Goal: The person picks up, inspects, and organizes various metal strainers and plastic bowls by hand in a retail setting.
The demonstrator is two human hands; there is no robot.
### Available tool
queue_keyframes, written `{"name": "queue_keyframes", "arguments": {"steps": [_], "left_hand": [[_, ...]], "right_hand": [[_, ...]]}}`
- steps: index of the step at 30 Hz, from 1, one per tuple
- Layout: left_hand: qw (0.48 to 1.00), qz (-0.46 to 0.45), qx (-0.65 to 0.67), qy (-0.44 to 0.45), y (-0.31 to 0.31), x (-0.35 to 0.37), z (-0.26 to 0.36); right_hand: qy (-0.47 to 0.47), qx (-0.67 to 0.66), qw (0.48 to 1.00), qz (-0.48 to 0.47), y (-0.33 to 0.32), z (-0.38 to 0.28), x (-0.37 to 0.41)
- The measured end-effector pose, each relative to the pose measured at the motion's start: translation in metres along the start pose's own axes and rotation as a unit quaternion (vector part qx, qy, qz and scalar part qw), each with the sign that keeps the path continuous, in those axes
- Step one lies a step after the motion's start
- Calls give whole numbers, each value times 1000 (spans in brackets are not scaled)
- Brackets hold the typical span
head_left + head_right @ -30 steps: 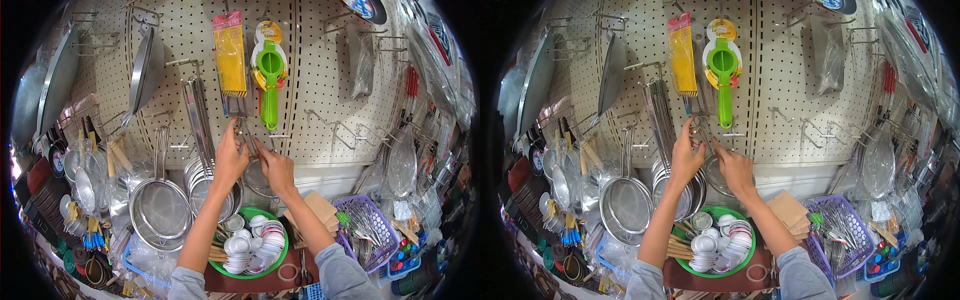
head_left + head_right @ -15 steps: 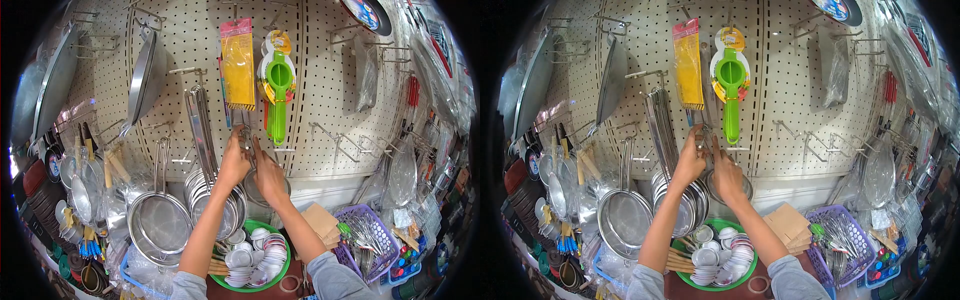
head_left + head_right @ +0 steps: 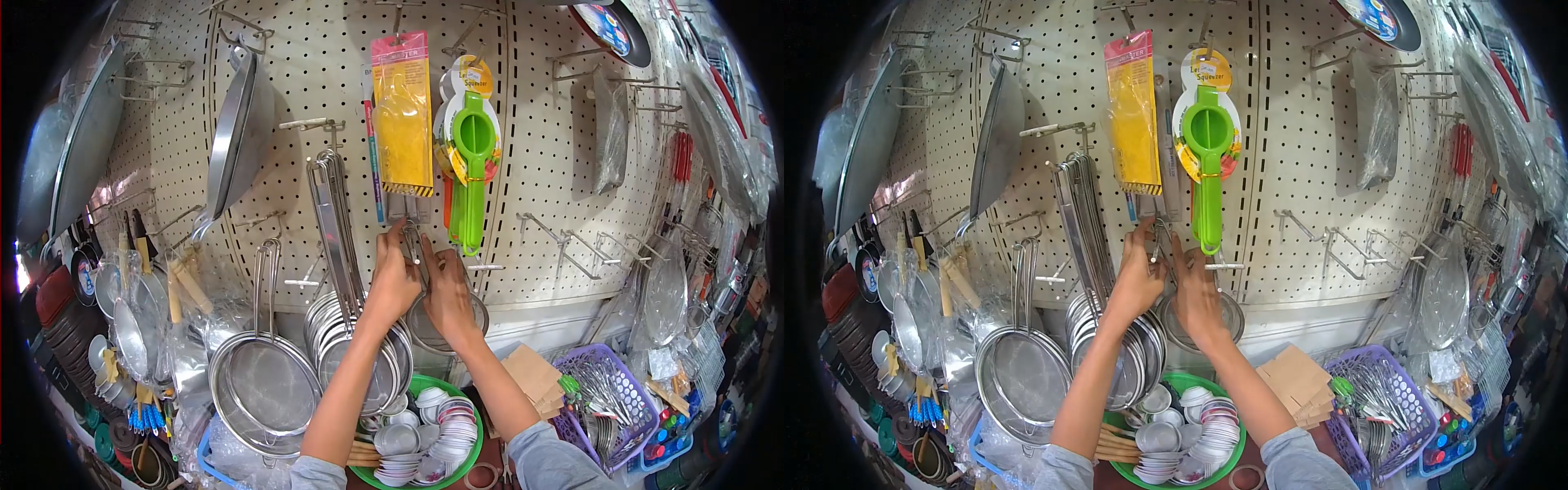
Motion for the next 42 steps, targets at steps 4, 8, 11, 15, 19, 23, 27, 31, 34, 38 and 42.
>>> {"name": "queue_keyframes", "arguments": {"steps": [4, 8, 11, 15, 19, 23, 27, 31, 34, 38, 42], "left_hand": [[999, 9, -38, 18, 2, 5, 2], [1000, -12, -16, -5, 3, 8, 1], [1000, -12, -14, 9, 5, 6, -8], [1000, -15, -14, 10, 3, 8, -7], [1000, -13, -12, 12, 4, 12, -9], [997, 6, -71, 29, 7, 21, -12], [994, -31, -93, 41, 5, 42, 2], [984, -114, -124, 59, 6, 73, 28], [981, -144, -110, 66, 21, 98, 48], [982, -173, -66, 46, 54, 127, 65], [973, -226, -7, 53, 106, 158, 69]], "right_hand": [[-3, 0, 1000, 12, 5, -1, 3], [4, -22, 1000, 8, 14, 8, 6], [7, -27, 1000, 12, 17, 11, 6], [-3, 3, 1000, 23, 15, 11, 7], [-10, 19, 999, 40, 12, 13, 13], [-29, 14, 997, 71, 17, 20, 28], [-55, -9, 996, 75, 2, 23, 54], [-35, -50, 995, 74, -13, 29, 95], [14, -89, 996, 29, -27, 38, 130], [61, -94, 993, -20, -43, 63, 184], [111, -68, 990, -53, -72, 84, 241]]}}
Point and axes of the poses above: each hand's wrist, its own x-axis away from the middle knuckle, its own y-axis out of the palm, z = x × y, the point moved 1 cm from there along -x, towards the middle knuckle, and after that the axes turned 5 degrees about x, right-handed, at the moved point
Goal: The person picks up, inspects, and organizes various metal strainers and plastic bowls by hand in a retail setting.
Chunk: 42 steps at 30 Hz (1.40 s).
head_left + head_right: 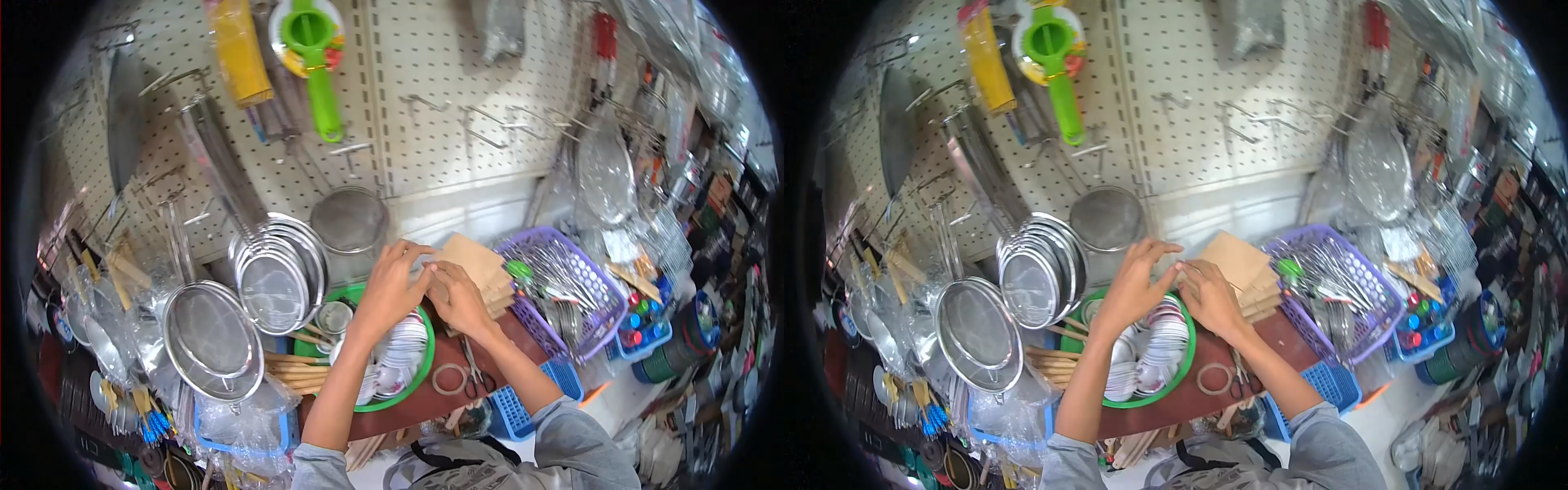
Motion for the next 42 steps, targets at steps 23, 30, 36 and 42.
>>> {"name": "queue_keyframes", "arguments": {"steps": [23, 30, 36, 42], "left_hand": [[933, -282, 212, 70, 363, -2, 46], [940, -267, 198, 76, 426, -5, 29], [957, -238, 126, 111, 464, -14, 9], [966, -236, 79, 67, 476, -16, 7]], "right_hand": [[288, 31, 957, 23, -192, 226, 262], [289, 54, 956, 15, -189, 266, 275], [284, 31, 957, -56, -197, 286, 256], [347, 16, 921, -177, -196, 301, 240]]}}
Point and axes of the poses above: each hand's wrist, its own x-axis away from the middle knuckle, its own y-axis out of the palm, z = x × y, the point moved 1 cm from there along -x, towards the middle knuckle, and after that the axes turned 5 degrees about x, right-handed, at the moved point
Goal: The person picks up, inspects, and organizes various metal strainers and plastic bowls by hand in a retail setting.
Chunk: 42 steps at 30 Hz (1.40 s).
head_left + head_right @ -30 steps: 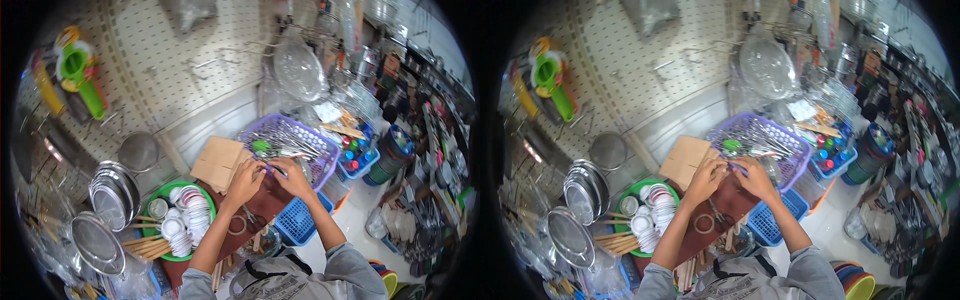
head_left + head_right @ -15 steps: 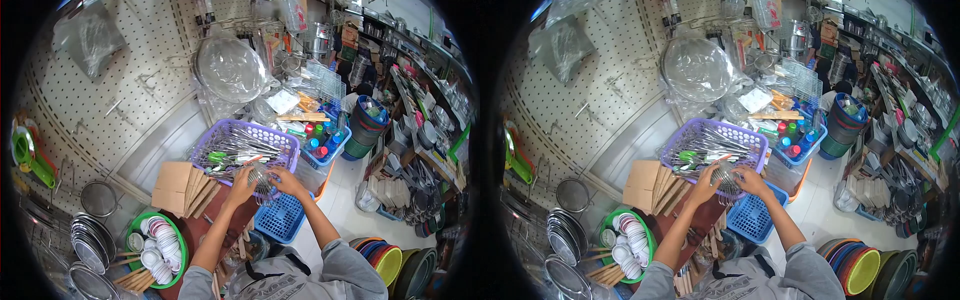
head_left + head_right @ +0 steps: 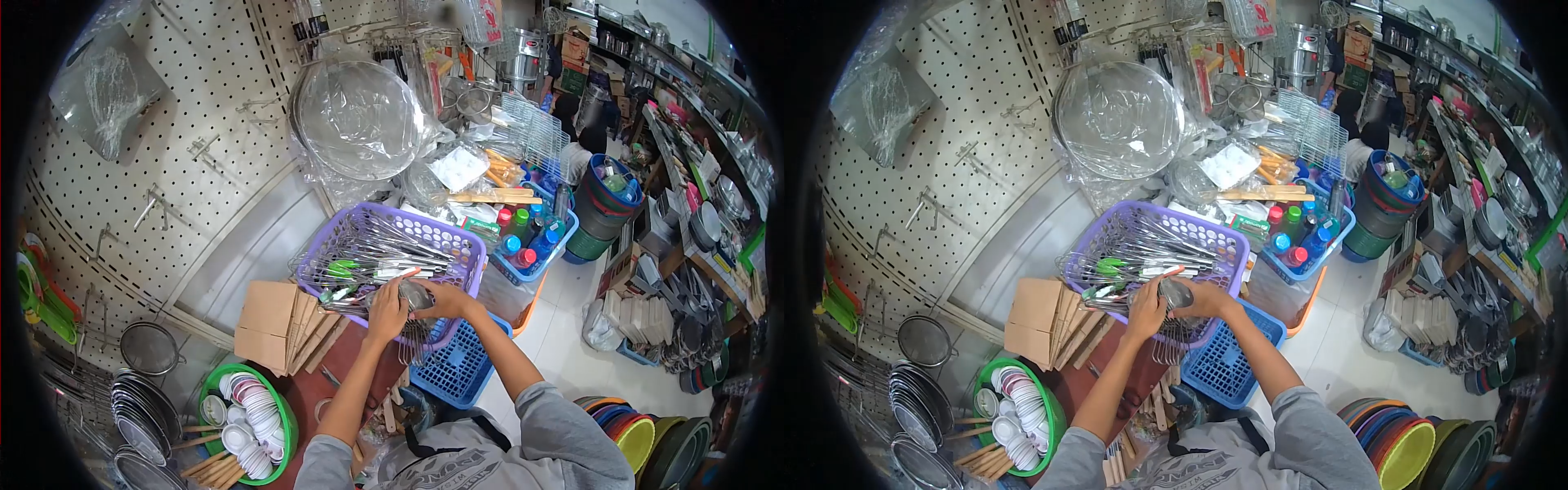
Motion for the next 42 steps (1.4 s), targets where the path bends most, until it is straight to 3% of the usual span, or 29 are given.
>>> {"name": "queue_keyframes", "arguments": {"steps": [5, 13, 16, 19, 25, 28, 31, 34, 37, 40, 41, 42], "left_hand": [[999, 37, 11, -3, -5, 3, 12], [999, 36, 28, -10, -10, 0, 18], [1000, 2, -3, -10, -13, -1, 21], [999, -6, 32, -11, -16, -2, 18], [996, 53, 73, -18, -7, -4, 15], [997, 61, 44, 27, -8, -14, 19], [994, 4, -105, 24, -14, -17, 34], [992, 30, -125, 10, -16, -24, 35], [996, 75, -54, -15, -26, -30, 33], [995, 95, 2, -34, -29, -38, 27], [995, 95, 7, -37, -29, -40, 26], [995, 95, 12, -40, -31, -42, 28]], "right_hand": [[31, -82, 996, -29, -15, 3, -3], [23, -87, 981, 174, -1, 5, -2], [75, -65, 983, 154, -12, -10, 5], [63, -53, 983, 166, -12, -11, 10], [-52, -2, 974, 222, 1, -6, 12], [-65, 15, 969, 239, 3, -7, 13], [-67, 8, 963, 259, 0, -10, 16], [-92, -21, 950, 296, -4, -12, 15], [5, -202, 935, 292, -9, -10, 14], [-15, -242, 915, 322, -14, -4, 16], [-77, -217, 902, 365, -5, 7, 10], [-77, -216, 898, 375, -7, 5, 11]]}}
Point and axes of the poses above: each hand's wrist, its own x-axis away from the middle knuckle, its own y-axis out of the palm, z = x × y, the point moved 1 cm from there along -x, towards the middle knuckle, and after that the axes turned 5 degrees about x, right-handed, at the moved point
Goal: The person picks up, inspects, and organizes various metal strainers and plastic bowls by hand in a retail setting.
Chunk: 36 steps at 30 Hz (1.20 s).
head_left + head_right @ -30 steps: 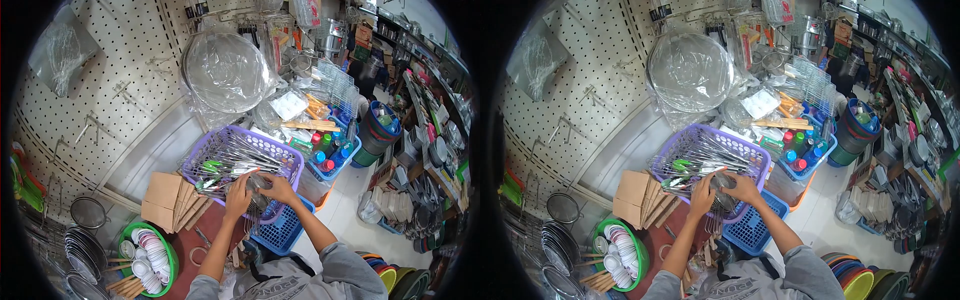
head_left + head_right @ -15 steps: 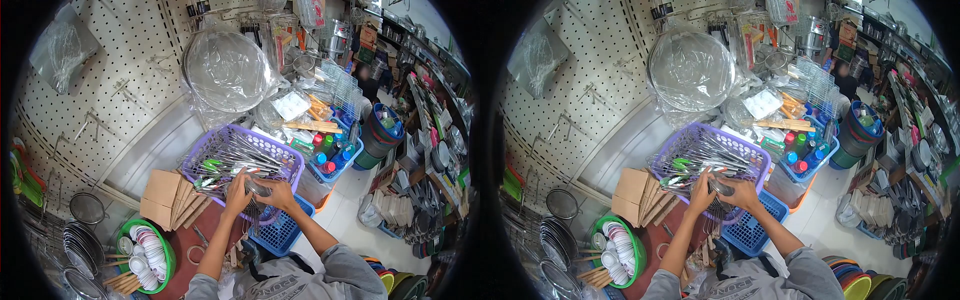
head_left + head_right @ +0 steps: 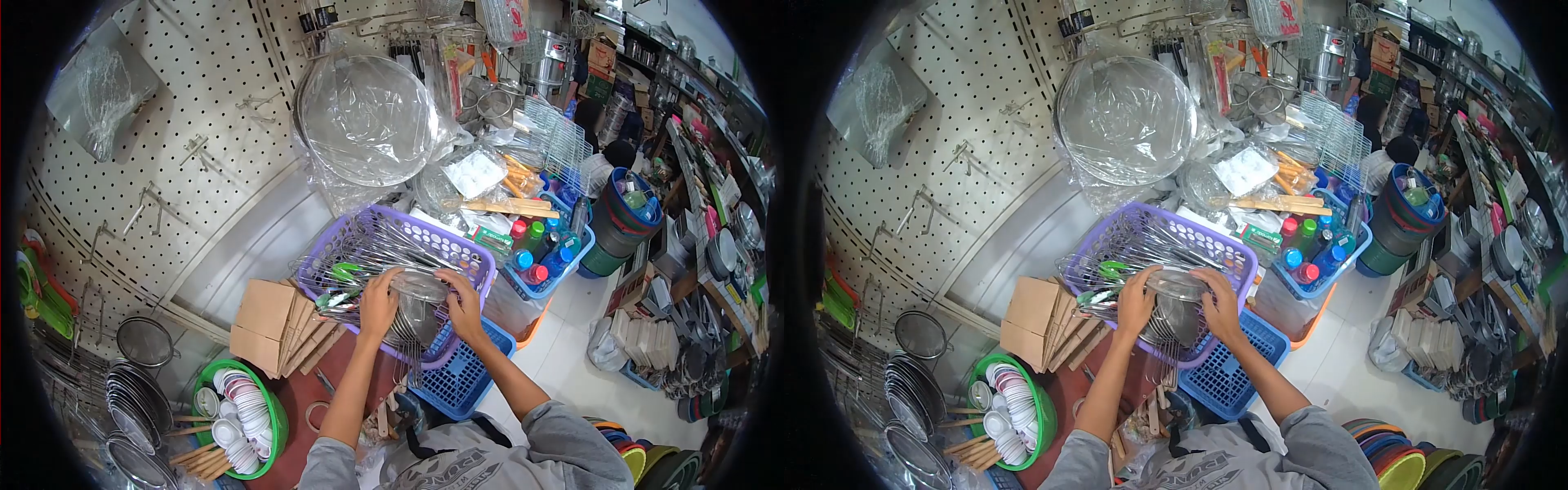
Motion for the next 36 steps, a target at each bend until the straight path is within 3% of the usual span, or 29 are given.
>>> {"name": "queue_keyframes", "arguments": {"steps": [2, 5, 7, 10, 16, 20, 21, 24, 25, 27, 31, 34, 35, 36], "left_hand": [[1000, 1, 6, -8, 0, -3, 4], [1000, 10, 25, -11, 3, -5, 4], [998, 20, 57, 2, 3, -7, 6], [992, -48, 24, -113, -8, -10, 25], [998, 2, -47, -28, -15, -7, 22], [996, -51, 55, -56, -31, -7, 39], [993, -48, 91, -54, -31, -6, 40], [981, -49, 179, -50, -34, 2, 42], [976, -51, 204, -48, -36, 7, 42], [969, -31, 244, -23, -36, 14, 33], [969, -32, 222, -106, -64, 32, 35], [968, -27, 204, -140, -93, 47, 34], [963, -31, 205, -175, -104, 53, 34], [971, -29, 180, -157, -114, 61, 26]], "right_hand": [[-8, 3, 1000, 21, -2, -6, -2], [66, -101, 993, 10, -4, -1, 0], [24, -93, 995, 8, -5, 3, 1], [-49, -104, 993, 3, -7, 3, 0], [-38, -23, 999, 2, -10, 0, -8], [36, 21, 996, -78, -39, -42, -32], [-20, 28, 997, -74, -41, -44, -38], [22, -4, 990, -139, -50, -62, -45], [168, -89, 965, -179, -53, -78, -43], [119, -36, 967, -221, -46, -46, -42], [27, -27, 961, -275, -26, -47, -36], [-103, 15, 961, -258, -2, -64, -35], [-24, 16, 955, -294, 2, -72, -34], [-10, 13, 949, -314, 10, -84, -35]]}}
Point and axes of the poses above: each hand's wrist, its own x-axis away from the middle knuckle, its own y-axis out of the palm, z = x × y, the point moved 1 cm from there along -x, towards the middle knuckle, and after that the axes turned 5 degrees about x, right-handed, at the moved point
